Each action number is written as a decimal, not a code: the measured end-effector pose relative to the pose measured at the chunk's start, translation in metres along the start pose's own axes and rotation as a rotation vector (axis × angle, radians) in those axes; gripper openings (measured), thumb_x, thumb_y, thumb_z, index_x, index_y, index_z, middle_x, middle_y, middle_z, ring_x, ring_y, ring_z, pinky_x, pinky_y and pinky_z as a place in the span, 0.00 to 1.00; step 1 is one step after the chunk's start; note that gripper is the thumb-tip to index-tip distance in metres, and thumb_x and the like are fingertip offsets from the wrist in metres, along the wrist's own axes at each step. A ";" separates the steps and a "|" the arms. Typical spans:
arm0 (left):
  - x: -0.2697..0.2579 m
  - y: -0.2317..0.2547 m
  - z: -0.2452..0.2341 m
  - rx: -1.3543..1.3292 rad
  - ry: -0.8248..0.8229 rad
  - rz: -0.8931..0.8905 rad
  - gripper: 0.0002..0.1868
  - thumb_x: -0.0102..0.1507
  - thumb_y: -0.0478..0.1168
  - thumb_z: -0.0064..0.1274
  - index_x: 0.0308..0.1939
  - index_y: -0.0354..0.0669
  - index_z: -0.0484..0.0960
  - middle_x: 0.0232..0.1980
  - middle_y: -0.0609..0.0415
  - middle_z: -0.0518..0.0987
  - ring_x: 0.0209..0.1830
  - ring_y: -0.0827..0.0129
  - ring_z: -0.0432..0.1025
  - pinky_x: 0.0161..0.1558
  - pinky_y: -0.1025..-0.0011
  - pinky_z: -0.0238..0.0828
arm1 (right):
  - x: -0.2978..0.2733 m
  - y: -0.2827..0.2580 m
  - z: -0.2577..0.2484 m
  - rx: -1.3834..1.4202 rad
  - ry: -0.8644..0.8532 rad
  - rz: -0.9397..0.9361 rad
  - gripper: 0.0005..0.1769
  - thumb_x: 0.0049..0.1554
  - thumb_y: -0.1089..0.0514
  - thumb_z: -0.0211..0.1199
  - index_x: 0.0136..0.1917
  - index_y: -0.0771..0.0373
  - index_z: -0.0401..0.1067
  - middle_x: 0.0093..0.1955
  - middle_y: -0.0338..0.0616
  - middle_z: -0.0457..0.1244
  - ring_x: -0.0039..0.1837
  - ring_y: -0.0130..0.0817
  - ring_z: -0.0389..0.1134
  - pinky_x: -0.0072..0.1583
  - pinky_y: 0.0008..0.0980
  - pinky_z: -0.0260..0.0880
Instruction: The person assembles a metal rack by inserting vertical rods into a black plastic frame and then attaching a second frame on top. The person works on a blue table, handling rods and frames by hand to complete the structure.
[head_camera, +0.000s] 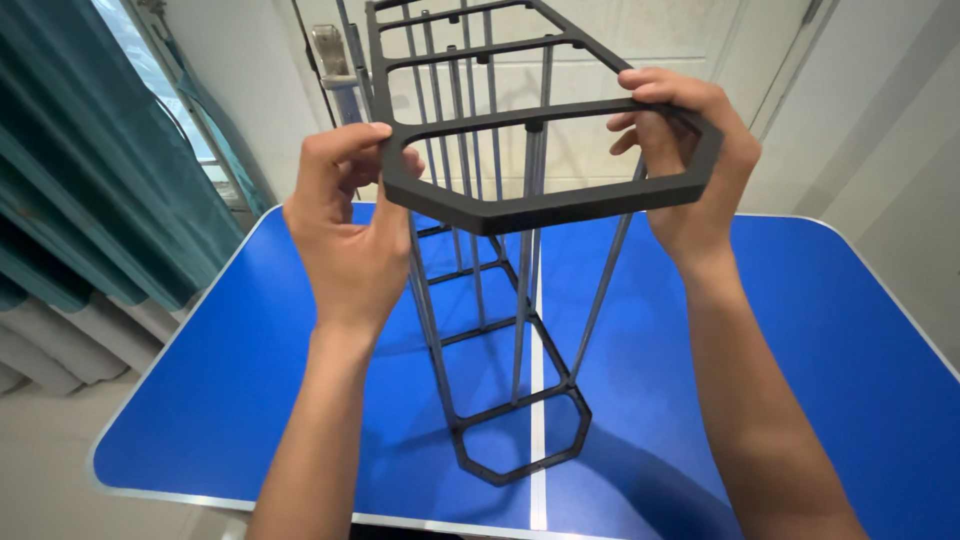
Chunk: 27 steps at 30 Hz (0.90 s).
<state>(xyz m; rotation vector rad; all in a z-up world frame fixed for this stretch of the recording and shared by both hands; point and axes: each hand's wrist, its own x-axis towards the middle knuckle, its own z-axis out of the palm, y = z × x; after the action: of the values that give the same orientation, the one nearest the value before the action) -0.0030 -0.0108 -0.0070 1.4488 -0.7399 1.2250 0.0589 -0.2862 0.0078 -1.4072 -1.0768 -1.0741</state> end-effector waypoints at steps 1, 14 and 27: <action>-0.002 0.000 0.001 0.044 0.010 0.024 0.09 0.75 0.28 0.58 0.55 0.38 0.74 0.43 0.51 0.82 0.44 0.73 0.80 0.50 0.76 0.78 | -0.002 0.003 0.000 0.012 -0.001 -0.009 0.02 0.77 0.68 0.55 0.62 0.70 0.67 0.64 0.56 0.66 0.54 0.37 0.74 0.52 0.31 0.79; -0.002 0.000 0.003 0.203 0.005 0.158 0.11 0.74 0.29 0.56 0.57 0.43 0.74 0.46 0.54 0.84 0.43 0.71 0.81 0.46 0.76 0.75 | -0.006 0.021 0.013 0.123 0.103 0.067 0.04 0.76 0.66 0.55 0.63 0.66 0.64 0.63 0.54 0.65 0.51 0.36 0.74 0.45 0.31 0.77; 0.011 0.025 -0.007 0.630 0.019 0.238 0.18 0.62 0.38 0.72 0.47 0.43 0.77 0.53 0.48 0.71 0.53 0.57 0.68 0.55 0.60 0.66 | -0.002 0.009 0.027 0.128 0.085 0.079 0.08 0.72 0.67 0.56 0.63 0.65 0.64 0.67 0.53 0.63 0.55 0.32 0.69 0.46 0.28 0.77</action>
<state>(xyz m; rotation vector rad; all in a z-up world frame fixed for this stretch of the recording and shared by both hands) -0.0246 -0.0089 0.0103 1.8854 -0.5426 1.7568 0.0694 -0.2605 0.0020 -1.2806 -1.0031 -0.9825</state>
